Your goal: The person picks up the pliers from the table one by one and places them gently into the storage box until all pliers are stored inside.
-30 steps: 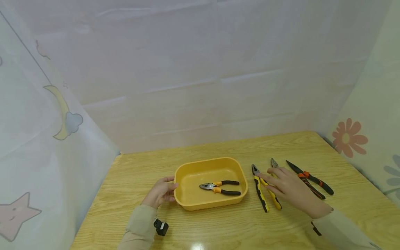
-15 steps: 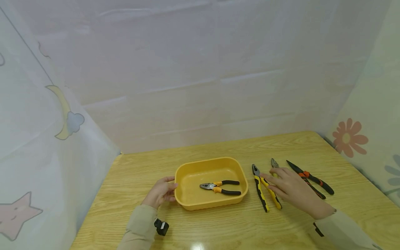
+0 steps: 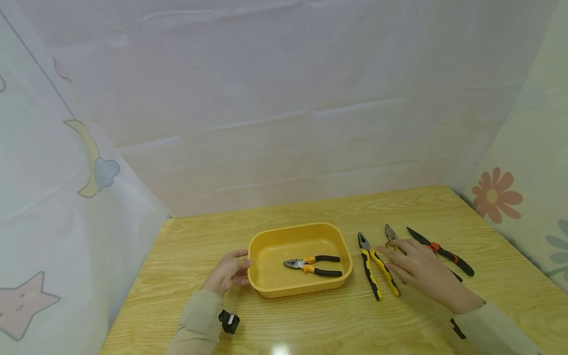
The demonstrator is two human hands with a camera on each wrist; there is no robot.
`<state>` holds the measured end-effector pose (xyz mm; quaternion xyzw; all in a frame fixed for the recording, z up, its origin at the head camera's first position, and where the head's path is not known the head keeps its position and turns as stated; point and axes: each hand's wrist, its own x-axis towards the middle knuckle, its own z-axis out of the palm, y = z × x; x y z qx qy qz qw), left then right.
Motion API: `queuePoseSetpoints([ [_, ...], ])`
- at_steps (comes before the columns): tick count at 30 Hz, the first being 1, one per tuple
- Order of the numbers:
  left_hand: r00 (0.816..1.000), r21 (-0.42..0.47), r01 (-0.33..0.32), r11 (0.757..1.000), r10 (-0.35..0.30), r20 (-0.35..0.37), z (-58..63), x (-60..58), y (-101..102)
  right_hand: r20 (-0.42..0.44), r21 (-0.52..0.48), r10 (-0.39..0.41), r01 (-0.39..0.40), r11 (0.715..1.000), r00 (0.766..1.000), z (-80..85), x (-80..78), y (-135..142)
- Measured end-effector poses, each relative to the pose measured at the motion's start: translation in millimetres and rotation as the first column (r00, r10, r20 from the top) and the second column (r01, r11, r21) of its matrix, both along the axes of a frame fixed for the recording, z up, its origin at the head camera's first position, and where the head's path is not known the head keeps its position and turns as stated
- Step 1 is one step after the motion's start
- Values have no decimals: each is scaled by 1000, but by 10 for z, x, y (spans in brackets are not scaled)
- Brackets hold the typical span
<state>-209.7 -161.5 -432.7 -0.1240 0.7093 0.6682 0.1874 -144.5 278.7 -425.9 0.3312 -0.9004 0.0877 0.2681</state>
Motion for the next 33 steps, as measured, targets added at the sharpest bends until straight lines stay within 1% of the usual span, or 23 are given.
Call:
queuePoseSetpoints([
  [8, 1000, 7, 2, 1000, -2, 0, -10, -26, 7, 44, -19, -51, 52, 998, 998, 1, 38, 45],
  [19, 1000, 7, -4, 1000, 4, 3, -18, -23, 9, 41, -38, -56, 58, 998, 998, -48, 64, 113],
  [28, 1000, -1, -3, 1000, 3, 3, -16, -12, 3, 32, -5, -69, 69, 998, 997, -94, 65, 159],
  [33, 1000, 1, -3, 1000, 3, 1, -17, -11, 3, 58, -6, -89, 90, 996, 994, -117, 69, 185],
])
